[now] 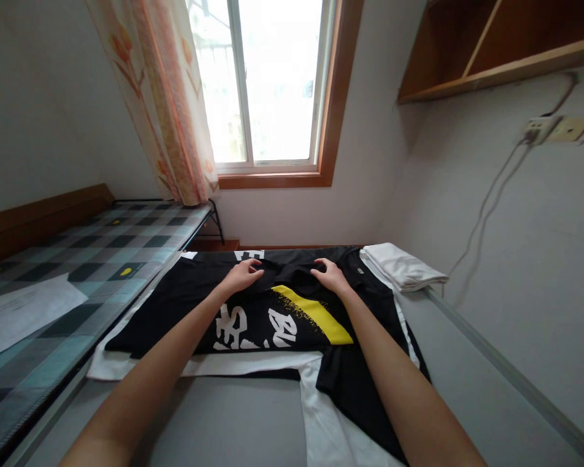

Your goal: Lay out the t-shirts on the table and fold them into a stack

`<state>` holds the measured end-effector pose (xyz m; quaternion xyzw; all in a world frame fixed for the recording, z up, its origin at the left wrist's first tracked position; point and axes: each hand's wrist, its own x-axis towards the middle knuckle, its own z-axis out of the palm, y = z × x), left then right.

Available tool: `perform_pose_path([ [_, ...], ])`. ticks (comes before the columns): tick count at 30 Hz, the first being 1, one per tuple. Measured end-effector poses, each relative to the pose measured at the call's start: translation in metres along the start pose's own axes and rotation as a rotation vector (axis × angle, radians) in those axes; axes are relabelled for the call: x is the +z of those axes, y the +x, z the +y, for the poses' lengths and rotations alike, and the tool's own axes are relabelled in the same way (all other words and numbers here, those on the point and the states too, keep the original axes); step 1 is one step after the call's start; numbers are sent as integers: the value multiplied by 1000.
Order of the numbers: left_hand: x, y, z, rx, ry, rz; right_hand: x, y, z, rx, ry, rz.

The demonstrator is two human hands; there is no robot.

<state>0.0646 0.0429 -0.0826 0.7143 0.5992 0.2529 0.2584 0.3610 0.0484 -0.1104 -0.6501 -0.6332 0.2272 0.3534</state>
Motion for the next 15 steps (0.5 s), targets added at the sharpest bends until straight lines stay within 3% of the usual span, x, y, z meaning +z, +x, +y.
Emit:
perform_pose_path([
  [3,26,28,18,-41,-151,-19,-6,-5,-5,-29,125,-127],
  [10,58,59,24,-25,-236,87,-22,-14,-8,203,694,-456],
  [15,69,61,23,3,-243,135,-27,-16,-6,224,713,-621],
])
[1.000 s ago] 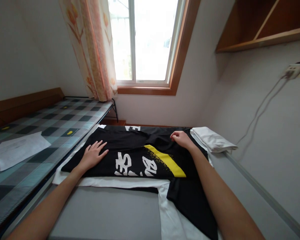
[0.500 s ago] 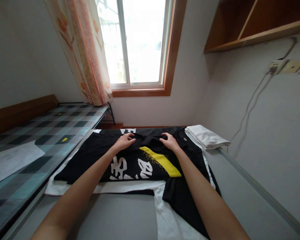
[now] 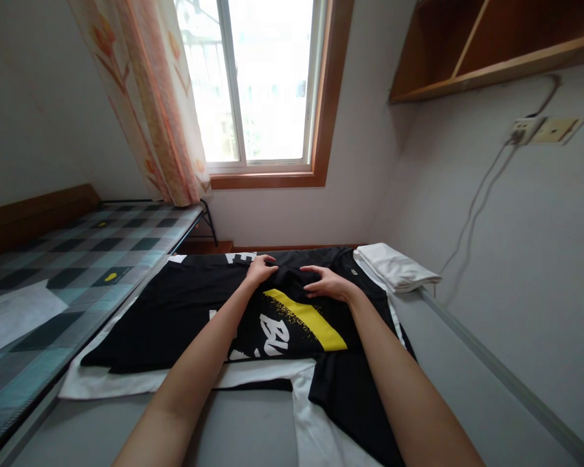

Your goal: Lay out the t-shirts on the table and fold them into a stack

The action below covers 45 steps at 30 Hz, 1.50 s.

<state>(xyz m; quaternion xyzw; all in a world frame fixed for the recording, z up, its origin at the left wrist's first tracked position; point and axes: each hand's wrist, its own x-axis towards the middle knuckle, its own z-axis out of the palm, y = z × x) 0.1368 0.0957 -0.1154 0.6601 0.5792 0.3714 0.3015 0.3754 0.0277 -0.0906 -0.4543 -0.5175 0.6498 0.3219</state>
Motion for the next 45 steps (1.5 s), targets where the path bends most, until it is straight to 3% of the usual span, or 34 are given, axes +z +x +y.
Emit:
perform_pose_path([
  [4,1,1,-3,43,-5,19,-6,-2,-2,18,-121,-50],
  [10,-5,5,-5,86,-22,-23,-4,0,-10,47,-369,65],
  [14,-18,1,0,95,-26,-177,2,-1,-15,102,-354,95],
  [18,-34,-4,11,-2,49,-333,7,-6,-18,99,-329,-40],
  [23,-44,-14,31,-105,178,-583,10,-7,-27,76,-602,-188],
  [27,-50,-17,40,-78,184,-731,12,-9,-35,67,-825,-262],
  [34,-72,-19,48,41,53,-953,23,-22,-50,117,-888,-281],
  [37,-70,-19,51,24,138,-854,23,-22,-50,171,-842,-160],
  [40,-58,-16,46,26,336,-614,17,-18,-43,272,-859,-9],
  [42,-50,-13,39,49,443,-479,14,-15,-38,306,-901,2],
  [45,-41,-11,31,46,497,-391,14,-12,-35,284,-926,-53],
])
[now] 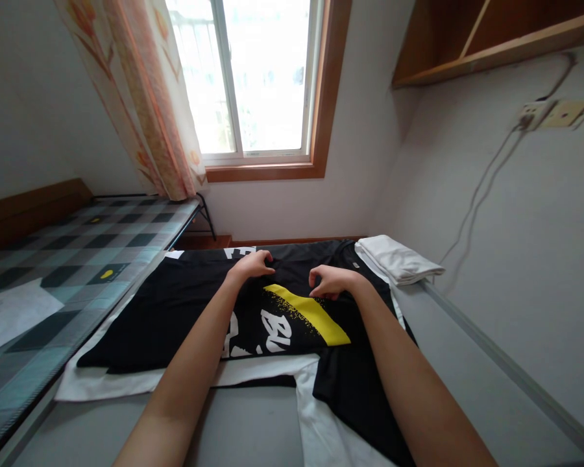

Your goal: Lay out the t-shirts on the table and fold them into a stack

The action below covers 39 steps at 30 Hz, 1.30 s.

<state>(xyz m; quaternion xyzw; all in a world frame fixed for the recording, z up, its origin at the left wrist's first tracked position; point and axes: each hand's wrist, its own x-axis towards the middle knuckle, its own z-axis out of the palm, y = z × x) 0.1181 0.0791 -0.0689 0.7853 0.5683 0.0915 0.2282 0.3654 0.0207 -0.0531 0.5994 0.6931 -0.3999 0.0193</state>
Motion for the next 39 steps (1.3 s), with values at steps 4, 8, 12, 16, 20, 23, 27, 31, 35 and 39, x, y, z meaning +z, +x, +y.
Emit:
perform_pose_path([
  [4,6,2,-3,-9,44,53,3,3,-3,-71,-24,-10],
  [8,9,5,-9,4,32,67,6,5,-6,-62,-84,-13],
  [12,12,10,-16,25,-35,56,11,7,-11,-95,-250,45],
  [16,14,12,-17,35,-53,68,15,9,-16,-144,-294,36],
  [20,15,12,-14,22,-45,75,16,10,-17,-172,-296,29],
  [23,14,11,-13,13,-51,73,16,10,-17,-196,-281,32],
  [27,12,10,-14,16,-68,58,15,9,-16,-243,-249,0],
  [31,10,7,-12,-8,-46,55,13,10,-13,-267,-194,7],
  [35,9,5,-6,14,31,130,13,18,-6,-301,-112,297],
  [39,16,6,2,195,12,187,21,31,3,-323,-145,529],
])
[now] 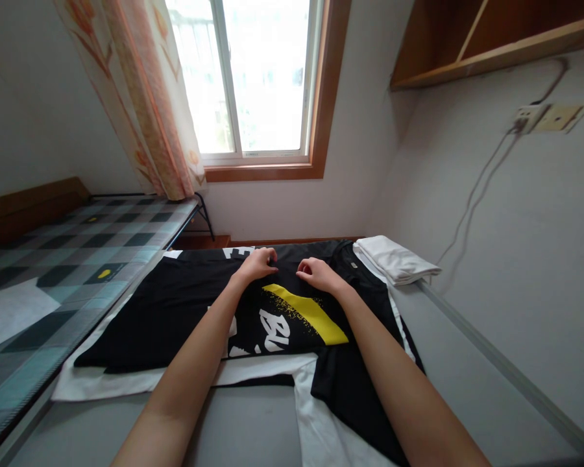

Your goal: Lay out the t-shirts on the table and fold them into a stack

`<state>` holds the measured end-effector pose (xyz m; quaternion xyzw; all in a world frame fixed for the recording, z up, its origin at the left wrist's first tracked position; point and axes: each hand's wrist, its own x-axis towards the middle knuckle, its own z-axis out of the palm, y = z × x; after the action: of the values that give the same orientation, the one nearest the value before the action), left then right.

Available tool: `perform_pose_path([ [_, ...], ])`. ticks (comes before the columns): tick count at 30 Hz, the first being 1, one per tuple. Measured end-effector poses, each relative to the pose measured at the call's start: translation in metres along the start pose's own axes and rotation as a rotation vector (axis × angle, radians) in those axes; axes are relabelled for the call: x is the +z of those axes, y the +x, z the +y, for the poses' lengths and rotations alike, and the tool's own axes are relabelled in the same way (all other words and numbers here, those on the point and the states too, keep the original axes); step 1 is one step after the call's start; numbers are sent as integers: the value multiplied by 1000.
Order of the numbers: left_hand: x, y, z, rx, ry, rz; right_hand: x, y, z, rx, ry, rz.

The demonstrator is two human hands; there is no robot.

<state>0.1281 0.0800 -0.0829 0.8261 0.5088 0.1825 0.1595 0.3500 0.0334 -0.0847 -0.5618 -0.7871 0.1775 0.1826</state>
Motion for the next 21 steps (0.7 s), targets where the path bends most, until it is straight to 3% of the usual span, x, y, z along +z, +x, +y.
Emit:
perform_pose_path([
  [3,11,1,5,79,-76,-103,10,0,7,10,-106,54],
  [6,20,0,8,44,-52,-137,16,-2,14,79,-200,134],
  [11,23,-3,7,-83,24,-7,19,-3,24,167,-237,208],
  [17,21,-6,-3,-161,107,131,20,-3,27,175,-250,239],
  [21,20,-8,-13,-213,179,192,18,-4,31,244,-244,354],
])
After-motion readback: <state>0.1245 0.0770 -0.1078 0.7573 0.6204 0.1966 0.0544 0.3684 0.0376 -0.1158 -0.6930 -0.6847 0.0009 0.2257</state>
